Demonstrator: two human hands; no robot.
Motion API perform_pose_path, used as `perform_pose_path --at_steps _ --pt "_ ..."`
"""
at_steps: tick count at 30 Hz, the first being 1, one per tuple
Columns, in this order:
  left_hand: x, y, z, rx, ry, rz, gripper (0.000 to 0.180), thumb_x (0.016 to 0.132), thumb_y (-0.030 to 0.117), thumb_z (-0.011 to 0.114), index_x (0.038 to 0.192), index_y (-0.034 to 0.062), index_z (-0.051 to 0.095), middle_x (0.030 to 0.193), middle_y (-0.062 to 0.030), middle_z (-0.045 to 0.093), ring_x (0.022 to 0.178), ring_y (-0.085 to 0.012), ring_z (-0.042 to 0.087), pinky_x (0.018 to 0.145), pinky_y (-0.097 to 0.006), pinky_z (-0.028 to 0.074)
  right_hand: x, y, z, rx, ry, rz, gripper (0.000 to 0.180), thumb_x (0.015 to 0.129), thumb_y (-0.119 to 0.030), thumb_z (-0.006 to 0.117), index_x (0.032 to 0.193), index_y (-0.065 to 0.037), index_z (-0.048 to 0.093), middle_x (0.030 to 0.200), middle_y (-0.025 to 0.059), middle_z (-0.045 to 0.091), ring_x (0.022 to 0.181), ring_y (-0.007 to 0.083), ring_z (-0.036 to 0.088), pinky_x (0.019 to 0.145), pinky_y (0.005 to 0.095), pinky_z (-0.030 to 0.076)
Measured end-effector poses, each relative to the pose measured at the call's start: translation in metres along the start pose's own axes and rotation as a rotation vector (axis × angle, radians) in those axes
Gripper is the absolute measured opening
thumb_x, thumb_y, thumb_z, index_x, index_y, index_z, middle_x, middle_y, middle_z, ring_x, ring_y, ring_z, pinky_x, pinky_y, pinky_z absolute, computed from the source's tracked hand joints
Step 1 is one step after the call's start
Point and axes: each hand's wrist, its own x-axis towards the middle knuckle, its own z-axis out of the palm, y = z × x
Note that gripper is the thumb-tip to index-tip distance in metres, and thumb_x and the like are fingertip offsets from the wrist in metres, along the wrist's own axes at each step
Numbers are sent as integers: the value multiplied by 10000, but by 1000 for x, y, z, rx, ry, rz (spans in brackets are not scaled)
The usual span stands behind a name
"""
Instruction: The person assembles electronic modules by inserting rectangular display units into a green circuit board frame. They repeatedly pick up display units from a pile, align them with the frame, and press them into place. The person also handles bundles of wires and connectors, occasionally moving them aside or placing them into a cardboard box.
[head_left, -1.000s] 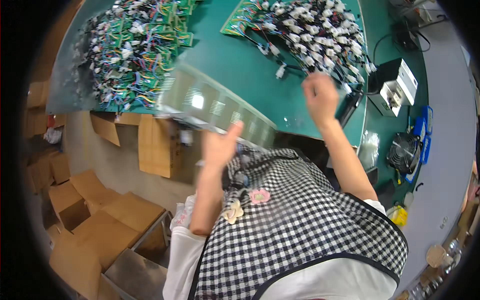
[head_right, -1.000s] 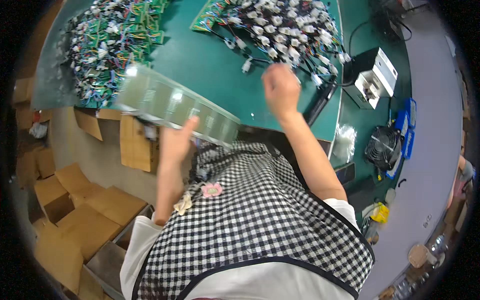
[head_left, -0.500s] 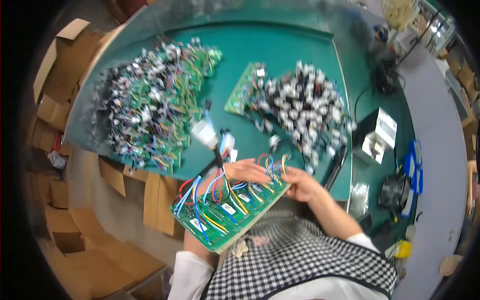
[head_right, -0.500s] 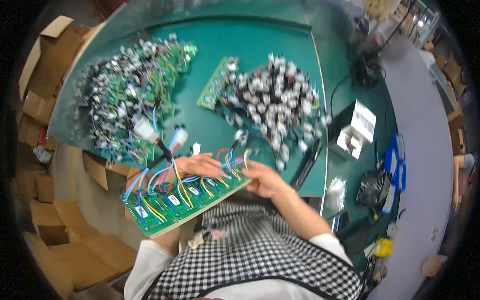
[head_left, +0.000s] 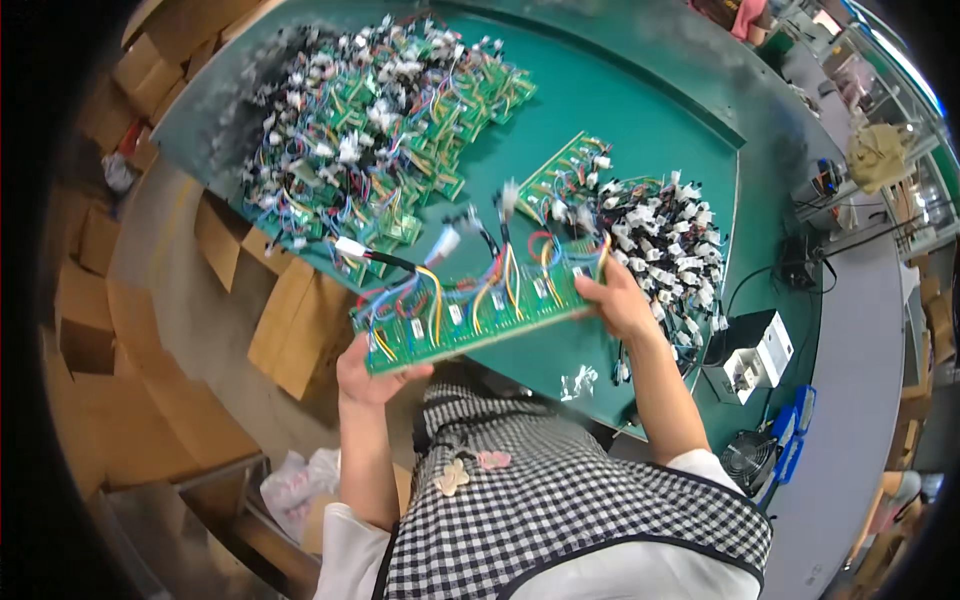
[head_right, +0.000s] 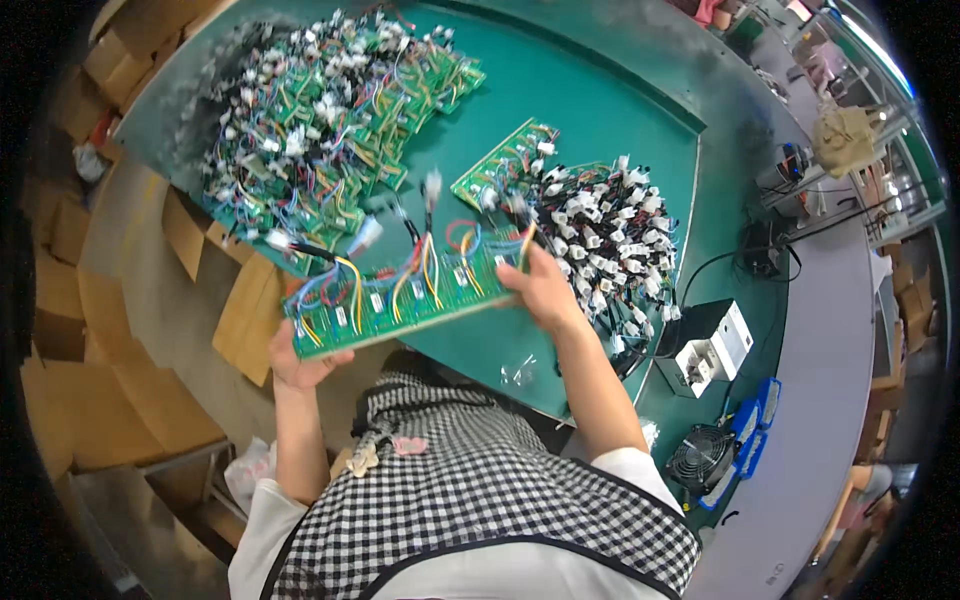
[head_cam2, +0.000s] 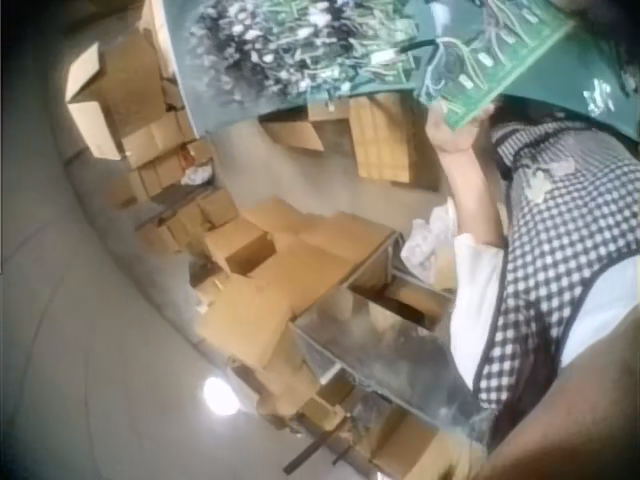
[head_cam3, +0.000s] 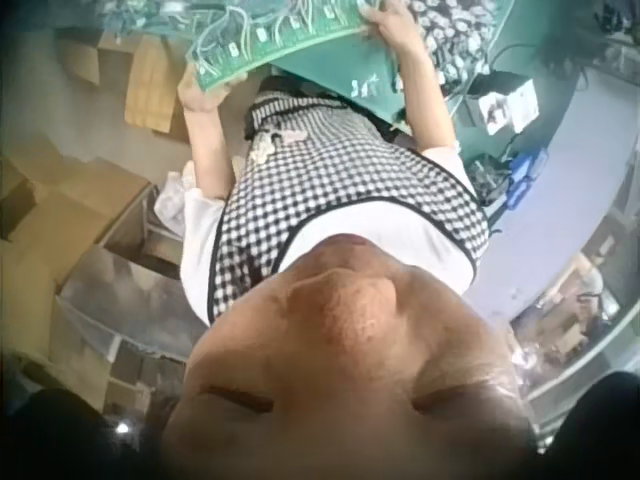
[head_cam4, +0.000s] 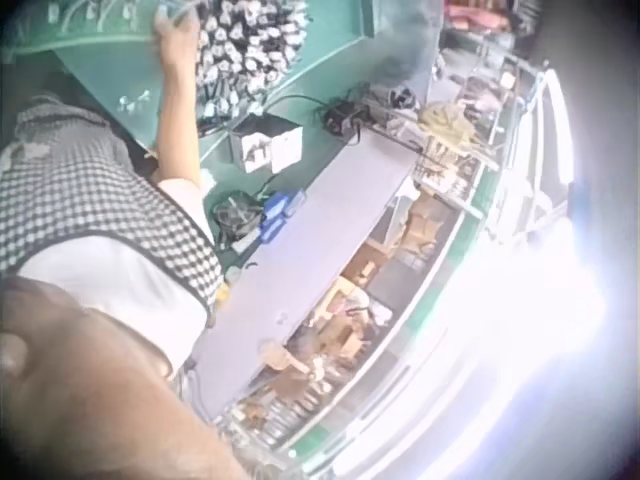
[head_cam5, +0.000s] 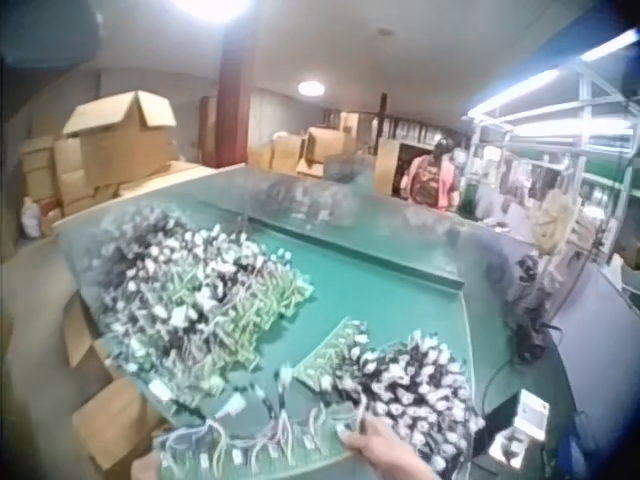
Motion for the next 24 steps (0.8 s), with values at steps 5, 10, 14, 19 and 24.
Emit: perform_pose_path --at_steps 5,10,14,19,24 --pt "4 -11 -7 251 459 87 351 833 117 505 1153 -9 436 1039 -143 562 839 -258 608 624 -350 560 74 20 19 -854 398 -405 212 772 -29 555 977 8 515 797 91 609 628 172 589 571 304 470" --pt "17 4 -24 223 457 158 321 834 127 521 1125 2 469 1031 -137 570 830 -241 611 620 -343 559 91 -11 9 -359 -202 -27 275 765 -112 611 1005 -11 522 813 16 591 778 113 550 690 252 435" --pt "34 16 -42 230 269 86 395 843 118 496 1215 49 384 1102 -118 535 908 -258 587 633 -354 564 98 11 36 154 -112 -53 396 710 -22 650 1075 1 497 980 55 579 875 139 541 810 275 415" --pt "58 29 -51 278 211 5 481 801 102 553 1236 48 354 1135 -135 506 953 -277 566 666 -389 557 101 9 34 324 -57 150 376 689 -14 654 1045 -32 532 928 59 609 851 184 584 751 318 458" --pt "93 11 -43 352 546 9 396 833 88 507 1206 40 380 1078 -103 523 902 -232 569 684 -418 533 139 26 29 -722 350 -260 258 712 4 597 970 -7 590 868 65 637 777 127 577 718 280 447"
